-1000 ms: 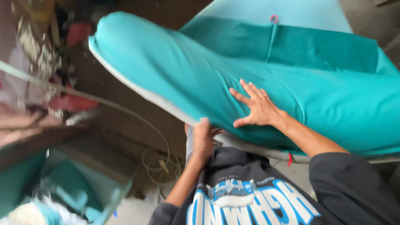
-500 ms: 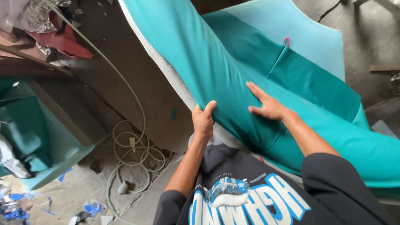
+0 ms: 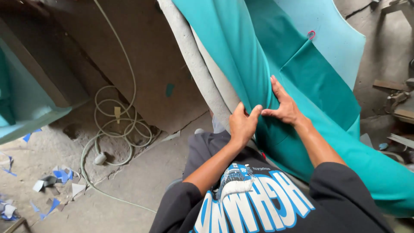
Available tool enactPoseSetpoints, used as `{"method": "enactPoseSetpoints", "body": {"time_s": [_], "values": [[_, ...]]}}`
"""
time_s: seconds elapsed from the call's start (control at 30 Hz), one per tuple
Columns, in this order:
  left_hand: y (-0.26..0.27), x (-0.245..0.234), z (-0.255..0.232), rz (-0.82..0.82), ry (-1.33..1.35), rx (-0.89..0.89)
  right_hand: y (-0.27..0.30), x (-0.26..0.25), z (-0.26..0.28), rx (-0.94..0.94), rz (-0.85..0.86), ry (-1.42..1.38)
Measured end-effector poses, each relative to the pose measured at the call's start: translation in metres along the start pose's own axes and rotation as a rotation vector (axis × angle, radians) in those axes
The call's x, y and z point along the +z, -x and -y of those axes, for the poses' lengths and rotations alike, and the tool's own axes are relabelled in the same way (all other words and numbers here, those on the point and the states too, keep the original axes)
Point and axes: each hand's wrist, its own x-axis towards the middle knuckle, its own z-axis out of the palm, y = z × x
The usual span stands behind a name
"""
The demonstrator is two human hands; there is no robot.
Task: The person stretches a teal fabric cover over a chair frame and secures it using a pneumatic staple gun. They repeatedly pull the fabric taut and apply staples along the edges of the foam base to attach the material.
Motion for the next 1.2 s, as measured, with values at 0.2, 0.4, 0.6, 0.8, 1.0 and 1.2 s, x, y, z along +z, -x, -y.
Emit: {"method": "enactPoseSetpoints", "body": {"time_s": [0.2, 0.4, 0.6, 0.8, 1.0, 1.2], "values": [[0.001, -0.014, 0.017, -0.111, -0.063, 0.037, -0.006, -0.010, 0.013, 0.038, 0.009, 0.015], [0.004, 0.028, 0.017, -0.188, 0.242, -0.096, -0.014, -0.012, 0.021, 0.035, 0.010, 0.010], [0.014, 0.011, -0.036, -0.199, 0.549, -0.066, -0.015, -0.015, 0.021, -0.011, 0.007, -0.009], [0.018, 0.004, -0.028, -0.134, 0.634, -0.134, -0.017, -0.020, 0.043, -0.150, 0.037, 0.054], [0.012, -0.005, -0.021, -0.076, 0.739, -0.118, -0.042, -0.036, 0.092, -0.272, 0.031, 0.235], [0.013, -0.030, -0.025, -0.102, 0.359, -0.157, -0.045, -0.018, 0.096, -0.342, -0.047, 0.319]]}}
